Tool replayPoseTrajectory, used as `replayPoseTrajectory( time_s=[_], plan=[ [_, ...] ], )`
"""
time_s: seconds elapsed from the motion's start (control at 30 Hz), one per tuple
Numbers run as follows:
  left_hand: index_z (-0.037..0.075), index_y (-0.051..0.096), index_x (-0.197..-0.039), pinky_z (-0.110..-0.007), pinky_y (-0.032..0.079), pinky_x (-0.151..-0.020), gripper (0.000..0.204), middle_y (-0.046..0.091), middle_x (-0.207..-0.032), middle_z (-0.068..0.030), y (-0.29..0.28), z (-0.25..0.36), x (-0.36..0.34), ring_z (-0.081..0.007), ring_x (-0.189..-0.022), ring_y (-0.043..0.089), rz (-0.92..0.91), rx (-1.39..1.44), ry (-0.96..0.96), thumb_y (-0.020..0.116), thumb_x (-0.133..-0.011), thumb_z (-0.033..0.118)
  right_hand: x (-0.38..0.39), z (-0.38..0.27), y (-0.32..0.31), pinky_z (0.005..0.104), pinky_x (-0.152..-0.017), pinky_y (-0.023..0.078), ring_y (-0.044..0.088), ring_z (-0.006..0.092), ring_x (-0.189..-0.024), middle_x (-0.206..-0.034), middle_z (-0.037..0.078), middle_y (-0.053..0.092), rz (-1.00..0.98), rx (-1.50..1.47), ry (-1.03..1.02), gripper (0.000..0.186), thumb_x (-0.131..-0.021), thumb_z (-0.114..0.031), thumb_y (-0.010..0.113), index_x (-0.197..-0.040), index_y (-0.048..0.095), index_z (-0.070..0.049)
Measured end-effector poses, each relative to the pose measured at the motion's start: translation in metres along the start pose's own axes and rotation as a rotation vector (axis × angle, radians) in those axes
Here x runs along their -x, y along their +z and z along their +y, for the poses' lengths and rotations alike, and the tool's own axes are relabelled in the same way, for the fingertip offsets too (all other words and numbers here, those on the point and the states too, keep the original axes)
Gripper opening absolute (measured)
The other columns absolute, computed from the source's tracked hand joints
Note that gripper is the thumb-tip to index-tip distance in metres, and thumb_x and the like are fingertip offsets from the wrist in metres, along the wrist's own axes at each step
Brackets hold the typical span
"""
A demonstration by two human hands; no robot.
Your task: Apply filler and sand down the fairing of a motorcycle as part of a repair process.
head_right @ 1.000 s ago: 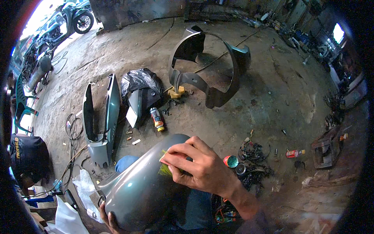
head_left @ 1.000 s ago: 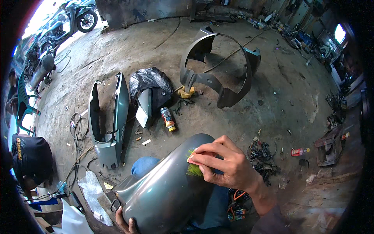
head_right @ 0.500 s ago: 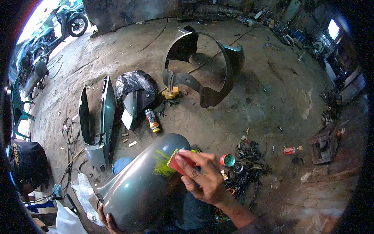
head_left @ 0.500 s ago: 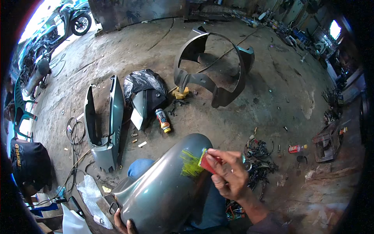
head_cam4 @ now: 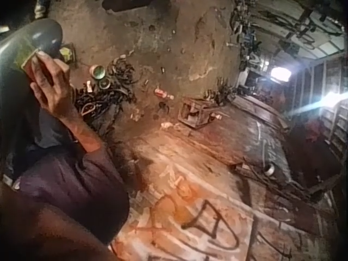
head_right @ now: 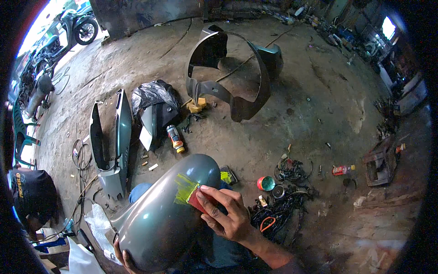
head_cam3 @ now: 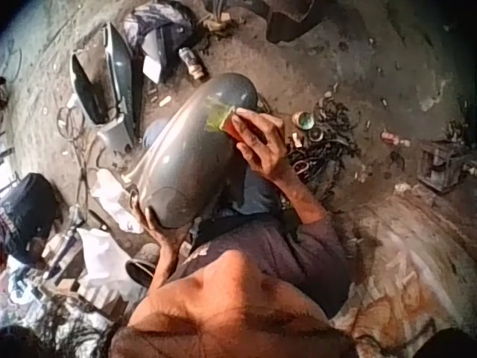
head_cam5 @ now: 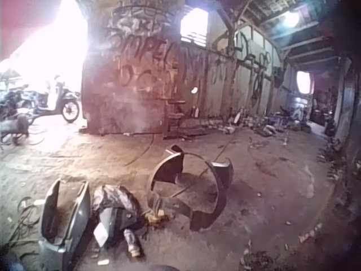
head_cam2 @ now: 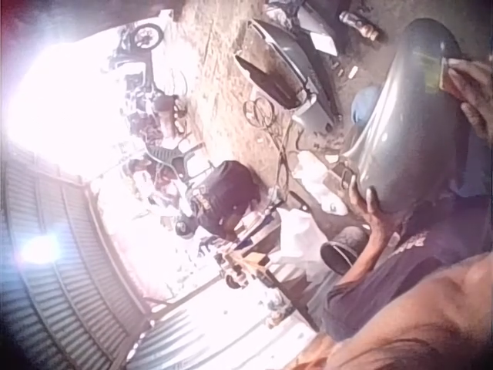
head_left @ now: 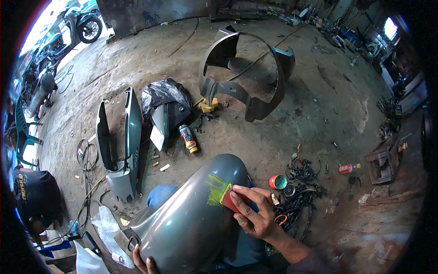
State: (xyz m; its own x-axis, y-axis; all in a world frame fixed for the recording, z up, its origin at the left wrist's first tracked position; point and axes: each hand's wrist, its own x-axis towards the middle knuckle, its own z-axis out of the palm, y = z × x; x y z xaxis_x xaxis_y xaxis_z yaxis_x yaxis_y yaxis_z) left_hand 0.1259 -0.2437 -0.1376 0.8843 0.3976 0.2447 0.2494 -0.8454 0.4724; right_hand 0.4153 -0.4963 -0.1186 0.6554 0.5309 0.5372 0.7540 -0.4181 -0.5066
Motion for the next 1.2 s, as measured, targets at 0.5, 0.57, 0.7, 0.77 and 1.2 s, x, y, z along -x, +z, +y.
replayPoseTrajectory(
  time_s=[0.5,0.57,0.7,0.77,1.2],
  plan=[
    [0.023,0.024,-0.173,-0.071,0.034,-0.121,0.131,0.028,-0.172,-0.0282,0.003,-0.002,-0.001,-0.0544,-0.153,0.037,0.000,0.000,-0.011,0.101,-0.069,0.047,-0.005,-0.002,-0.033,0.0376,-0.101,0.051,0.061,0.0256,-0.112,-0.140,0.005,0.070,0.024,0.015,0.063,0.036,-0.104,-0.025,0.069,-0.137,0.077,-0.012],
    [0.023,0.024,-0.172,-0.071,0.033,-0.121,0.131,0.028,-0.172,-0.0280,0.000,0.001,-0.004,-0.0543,-0.153,0.037,0.001,-0.012,0.000,0.101,-0.069,0.046,-0.022,0.001,-0.036,0.0387,-0.098,0.052,0.062,0.0263,-0.110,-0.137,0.007,0.071,-0.002,0.014,0.016,0.034,-0.104,-0.026,0.069,-0.133,0.079,-0.012],
    [0.022,0.025,-0.172,-0.071,0.034,-0.121,0.130,0.028,-0.172,-0.0275,-0.001,0.008,-0.006,-0.0541,-0.154,0.036,-0.001,-0.014,-0.010,0.101,-0.069,0.045,-0.046,0.004,-0.033,0.0387,-0.097,0.054,0.064,0.0268,-0.107,-0.133,0.007,0.072,-0.066,-0.034,-0.066,0.032,-0.098,-0.022,0.074,-0.128,0.081,-0.014],
    [0.022,0.025,-0.171,-0.072,0.034,-0.120,0.130,0.028,-0.172,-0.0274,-0.001,0.007,-0.003,-0.0540,-0.154,0.036,0.000,-0.005,-0.025,0.101,-0.069,0.045,-0.053,0.004,-0.032,0.0384,-0.097,0.054,0.064,0.0268,-0.107,-0.133,0.006,0.073,-0.100,-0.051,-0.067,0.034,-0.095,-0.018,0.078,-0.129,0.081,-0.016],
    [0.023,0.025,-0.172,-0.071,0.035,-0.120,0.130,0.029,-0.172,-0.0275,0.002,-0.001,0.001,-0.0539,-0.153,0.037,-0.013,0.053,-0.062,0.101,-0.069,0.044,-0.030,0.002,-0.028,0.0388,-0.097,0.055,0.062,0.0259,-0.109,-0.137,0.005,0.071,-0.125,-0.053,-0.044,0.036,-0.095,-0.019,0.078,-0.131,0.080,-0.017]
  ],
)
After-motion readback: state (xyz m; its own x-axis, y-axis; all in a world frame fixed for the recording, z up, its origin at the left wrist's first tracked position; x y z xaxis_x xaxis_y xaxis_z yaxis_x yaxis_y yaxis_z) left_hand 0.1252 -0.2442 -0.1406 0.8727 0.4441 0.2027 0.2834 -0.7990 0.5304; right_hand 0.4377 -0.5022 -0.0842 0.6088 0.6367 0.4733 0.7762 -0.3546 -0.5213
